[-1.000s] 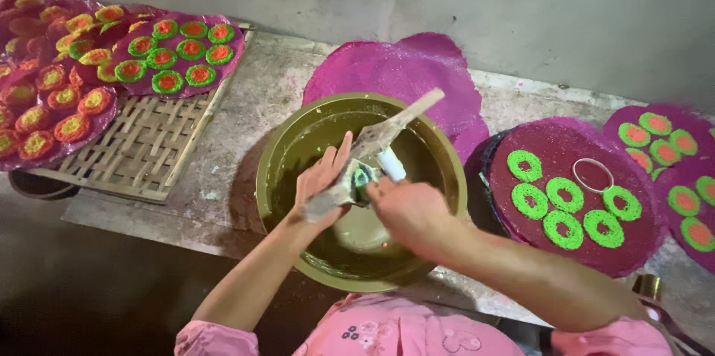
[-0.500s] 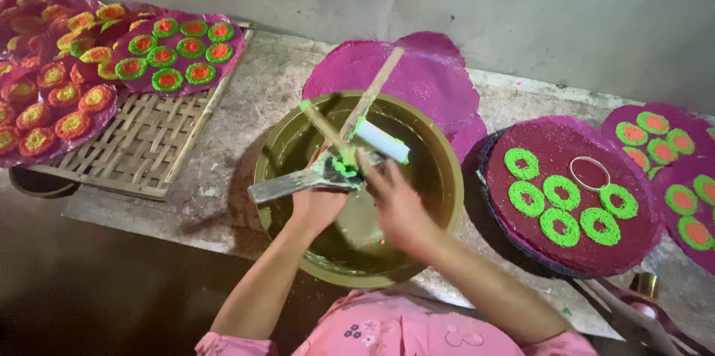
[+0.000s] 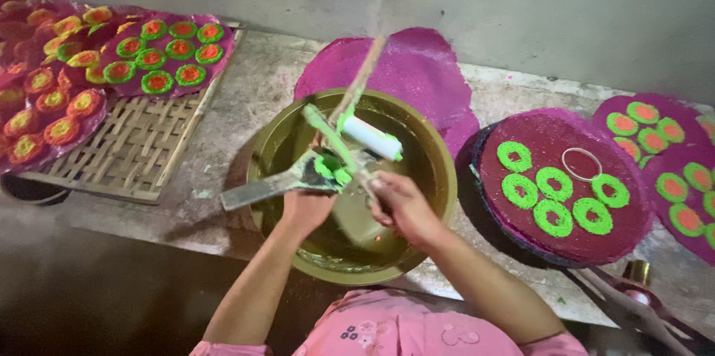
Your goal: The person uses a wooden roller tool to apply green and pink dough onto a purple dough base, forming concentric circular patterns. The person repeatedly loads the tool from a bowl and rolls it over the base to create multiple decorative units.
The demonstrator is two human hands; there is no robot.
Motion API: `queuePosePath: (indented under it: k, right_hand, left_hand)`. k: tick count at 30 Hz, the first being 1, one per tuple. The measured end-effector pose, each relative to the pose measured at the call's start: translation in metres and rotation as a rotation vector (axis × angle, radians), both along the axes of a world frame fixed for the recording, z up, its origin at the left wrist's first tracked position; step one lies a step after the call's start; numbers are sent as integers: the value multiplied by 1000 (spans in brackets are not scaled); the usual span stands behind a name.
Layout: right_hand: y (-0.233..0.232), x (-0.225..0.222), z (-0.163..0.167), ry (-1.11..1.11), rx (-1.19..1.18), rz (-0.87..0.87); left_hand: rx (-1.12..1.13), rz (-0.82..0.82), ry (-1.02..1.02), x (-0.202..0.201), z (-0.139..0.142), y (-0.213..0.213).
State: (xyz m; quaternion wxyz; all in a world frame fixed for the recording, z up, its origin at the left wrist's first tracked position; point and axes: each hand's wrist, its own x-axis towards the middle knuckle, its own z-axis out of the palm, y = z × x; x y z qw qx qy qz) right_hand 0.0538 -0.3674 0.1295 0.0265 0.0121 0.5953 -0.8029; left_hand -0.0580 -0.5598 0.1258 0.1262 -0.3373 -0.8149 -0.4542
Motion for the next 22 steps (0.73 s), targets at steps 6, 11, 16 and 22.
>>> queuePosePath:
  k: [6, 11, 16, 22]
  right_hand:
    - [11, 33, -20, -251, -8, 7]
    - [7, 44, 18, 93, 514, -189]
    - [-24, 6, 37, 482, 948, -343]
    - [-6, 22, -24, 432, 845, -239]
  left_hand:
    - [27, 149, -139, -10, 19, -10]
    - [187, 101, -325, -11, 29, -8]
    - [231, 19, -327, 7, 20, 18]
    - [193, 240, -821, -30, 8, -3]
